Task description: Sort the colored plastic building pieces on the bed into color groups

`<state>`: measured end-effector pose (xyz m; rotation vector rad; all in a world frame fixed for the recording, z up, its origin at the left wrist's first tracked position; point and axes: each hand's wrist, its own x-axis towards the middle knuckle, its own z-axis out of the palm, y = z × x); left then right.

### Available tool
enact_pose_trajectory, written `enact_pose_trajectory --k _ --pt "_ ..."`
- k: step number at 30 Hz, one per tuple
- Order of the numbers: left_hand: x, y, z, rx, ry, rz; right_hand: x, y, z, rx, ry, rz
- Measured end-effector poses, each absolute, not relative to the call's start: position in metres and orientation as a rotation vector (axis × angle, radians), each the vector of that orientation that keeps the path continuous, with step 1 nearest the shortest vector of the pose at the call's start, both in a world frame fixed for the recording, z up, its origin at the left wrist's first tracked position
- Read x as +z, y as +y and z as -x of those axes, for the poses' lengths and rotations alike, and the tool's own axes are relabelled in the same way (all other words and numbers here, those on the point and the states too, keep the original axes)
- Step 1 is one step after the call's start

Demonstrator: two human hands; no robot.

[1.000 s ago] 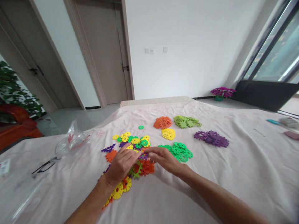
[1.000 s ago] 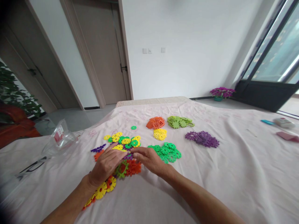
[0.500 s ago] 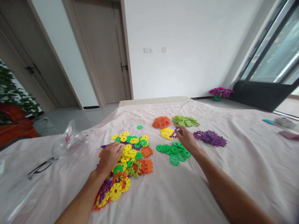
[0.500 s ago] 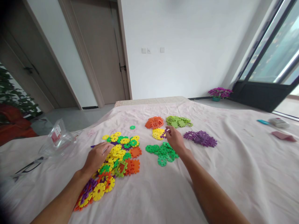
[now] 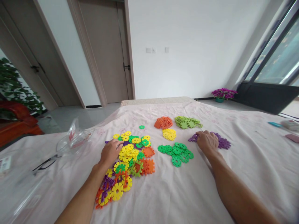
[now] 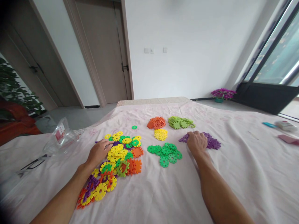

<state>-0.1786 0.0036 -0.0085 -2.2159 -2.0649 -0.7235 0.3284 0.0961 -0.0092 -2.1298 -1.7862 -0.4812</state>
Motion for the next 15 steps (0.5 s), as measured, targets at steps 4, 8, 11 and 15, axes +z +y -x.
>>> enact_pose_trajectory --k 4,8,11,15 --pt "-0.005 0.009 0.176 -0.551 -2.080 2.183 -0.008 0.092 -0.314 -0.540 -1.798 2.049" --pt "0.002 0.014 0.174 -0.358 -2.130 2.161 -0.008 0.088 -0.304 -0.532 -1.848 1.957" --pt "0.007 0.019 0.172 -0.324 -2.218 2.162 -0.009 0.086 -0.303 -0.510 -1.861 1.920" --pt "0.010 0.025 0.173 -0.441 -2.353 2.153 -0.011 0.086 -0.305 -0.480 -1.855 1.895"
